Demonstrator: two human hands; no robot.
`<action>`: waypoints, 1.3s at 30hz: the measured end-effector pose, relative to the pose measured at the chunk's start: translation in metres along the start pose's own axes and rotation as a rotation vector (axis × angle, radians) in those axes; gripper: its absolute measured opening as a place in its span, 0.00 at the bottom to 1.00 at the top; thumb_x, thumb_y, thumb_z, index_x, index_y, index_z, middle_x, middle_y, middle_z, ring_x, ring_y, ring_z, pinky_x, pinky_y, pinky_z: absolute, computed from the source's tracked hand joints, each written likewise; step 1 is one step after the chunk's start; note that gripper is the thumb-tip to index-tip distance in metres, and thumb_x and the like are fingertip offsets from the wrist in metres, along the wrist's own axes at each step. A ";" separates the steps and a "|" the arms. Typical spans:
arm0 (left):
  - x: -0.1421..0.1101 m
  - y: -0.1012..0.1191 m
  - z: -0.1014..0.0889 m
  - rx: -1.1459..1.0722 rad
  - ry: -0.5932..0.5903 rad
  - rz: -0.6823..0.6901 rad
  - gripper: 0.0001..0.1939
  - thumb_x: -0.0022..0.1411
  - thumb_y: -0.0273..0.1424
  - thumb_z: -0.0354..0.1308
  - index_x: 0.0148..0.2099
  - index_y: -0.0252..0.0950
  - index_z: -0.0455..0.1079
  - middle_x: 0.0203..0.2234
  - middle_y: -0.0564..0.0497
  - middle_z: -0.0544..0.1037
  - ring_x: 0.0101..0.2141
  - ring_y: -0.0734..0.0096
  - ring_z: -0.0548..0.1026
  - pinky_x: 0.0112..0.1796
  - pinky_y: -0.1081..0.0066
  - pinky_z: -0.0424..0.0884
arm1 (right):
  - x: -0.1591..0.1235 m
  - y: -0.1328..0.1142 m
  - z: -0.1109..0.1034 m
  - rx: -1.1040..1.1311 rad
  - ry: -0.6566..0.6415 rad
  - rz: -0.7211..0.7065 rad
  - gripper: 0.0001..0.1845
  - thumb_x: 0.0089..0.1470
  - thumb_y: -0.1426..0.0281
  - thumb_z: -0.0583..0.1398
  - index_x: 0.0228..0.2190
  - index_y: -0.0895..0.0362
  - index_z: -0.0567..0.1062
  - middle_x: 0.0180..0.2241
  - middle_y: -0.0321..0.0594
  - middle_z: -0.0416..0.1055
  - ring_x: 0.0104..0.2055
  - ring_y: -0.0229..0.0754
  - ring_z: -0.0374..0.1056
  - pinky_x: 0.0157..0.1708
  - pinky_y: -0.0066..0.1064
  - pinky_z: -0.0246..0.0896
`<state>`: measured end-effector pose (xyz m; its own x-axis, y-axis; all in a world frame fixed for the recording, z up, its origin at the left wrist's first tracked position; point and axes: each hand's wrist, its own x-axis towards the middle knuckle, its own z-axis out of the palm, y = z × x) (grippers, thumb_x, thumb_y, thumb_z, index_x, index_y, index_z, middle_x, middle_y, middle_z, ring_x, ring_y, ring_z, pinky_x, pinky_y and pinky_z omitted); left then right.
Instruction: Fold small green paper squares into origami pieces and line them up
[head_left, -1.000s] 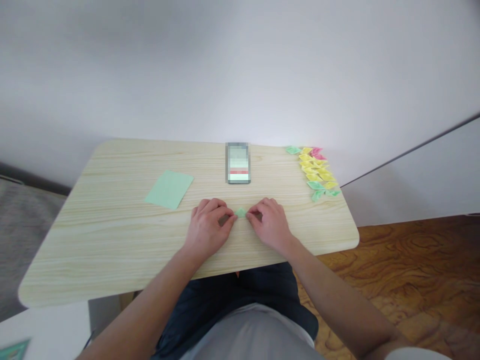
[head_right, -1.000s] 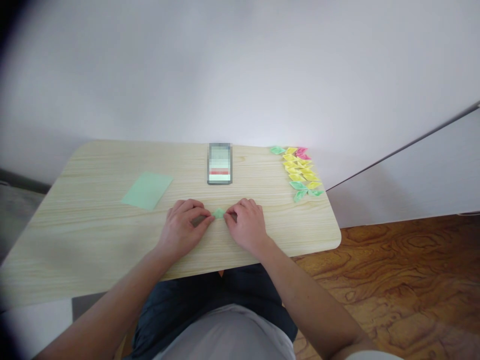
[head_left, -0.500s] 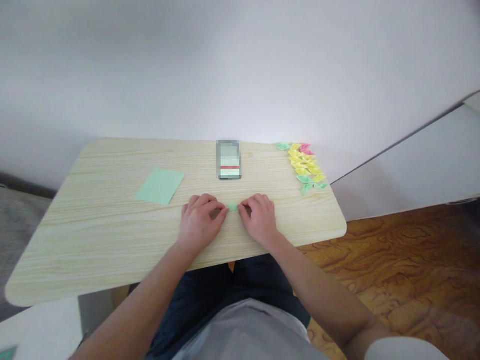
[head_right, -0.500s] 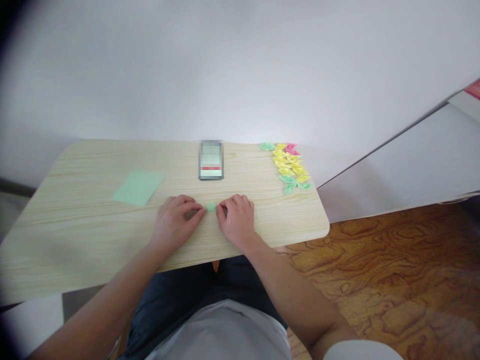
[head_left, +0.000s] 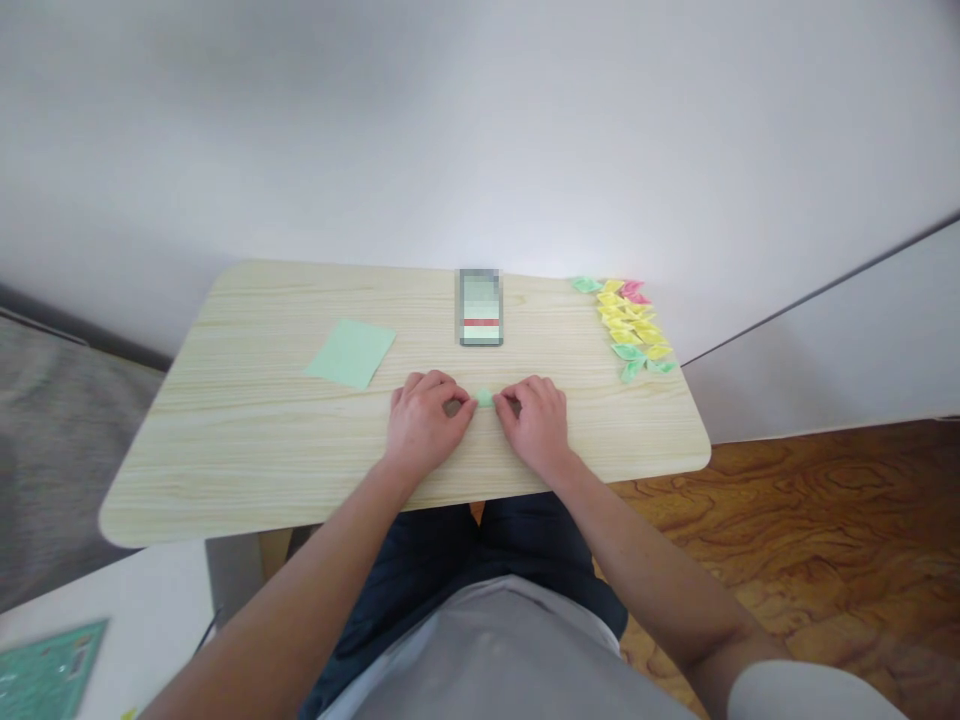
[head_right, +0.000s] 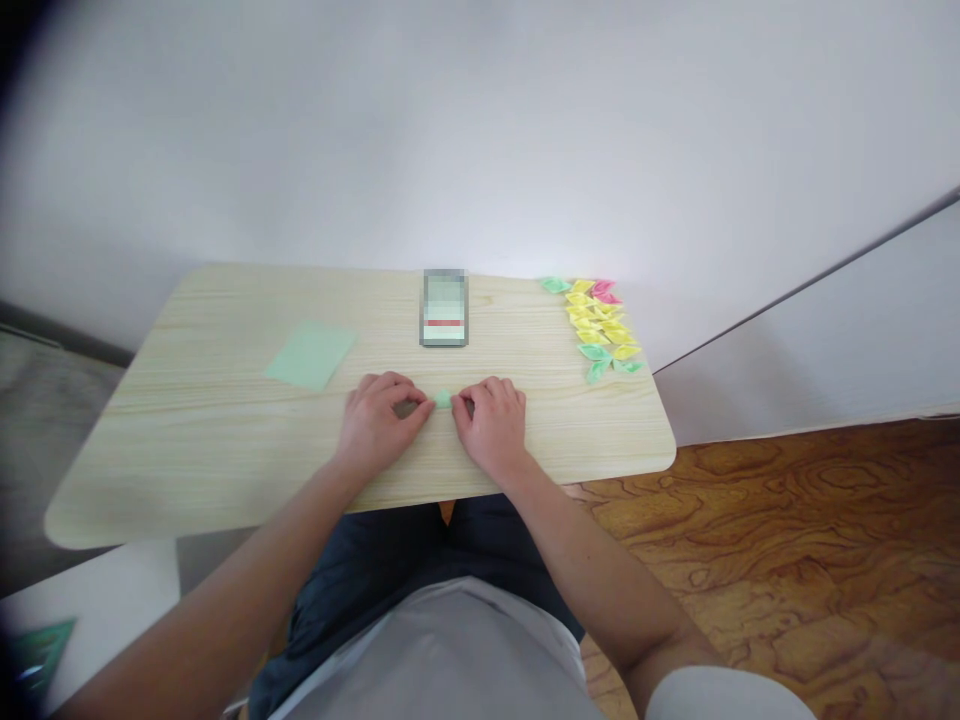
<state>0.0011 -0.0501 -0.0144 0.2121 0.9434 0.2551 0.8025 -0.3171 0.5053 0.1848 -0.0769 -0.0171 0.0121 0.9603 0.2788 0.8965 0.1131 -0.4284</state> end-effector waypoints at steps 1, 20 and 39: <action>0.000 0.001 0.000 0.005 -0.005 -0.005 0.07 0.63 0.36 0.62 0.34 0.41 0.76 0.39 0.49 0.79 0.47 0.55 0.71 0.46 0.56 0.64 | 0.000 0.000 0.000 -0.008 0.001 0.001 0.11 0.64 0.60 0.61 0.34 0.53 0.78 0.37 0.42 0.74 0.46 0.49 0.66 0.44 0.40 0.53; 0.000 0.008 -0.004 0.055 -0.042 -0.021 0.03 0.65 0.34 0.60 0.39 0.42 0.75 0.43 0.48 0.78 0.48 0.53 0.70 0.46 0.54 0.63 | -0.006 -0.007 -0.002 -0.017 -0.016 0.003 0.06 0.64 0.63 0.62 0.38 0.51 0.77 0.40 0.40 0.74 0.47 0.48 0.64 0.47 0.40 0.51; 0.005 -0.001 -0.010 0.057 -0.148 0.166 0.20 0.68 0.30 0.53 0.59 0.50 0.73 0.50 0.46 0.76 0.50 0.52 0.69 0.48 0.53 0.63 | 0.002 0.000 -0.007 0.027 -0.058 -0.053 0.08 0.65 0.67 0.60 0.44 0.50 0.79 0.40 0.40 0.74 0.48 0.48 0.64 0.48 0.39 0.54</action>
<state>-0.0044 -0.0462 -0.0058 0.4197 0.8841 0.2052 0.7790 -0.4670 0.4184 0.1878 -0.0771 -0.0104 -0.0619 0.9659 0.2515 0.8830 0.1705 -0.4374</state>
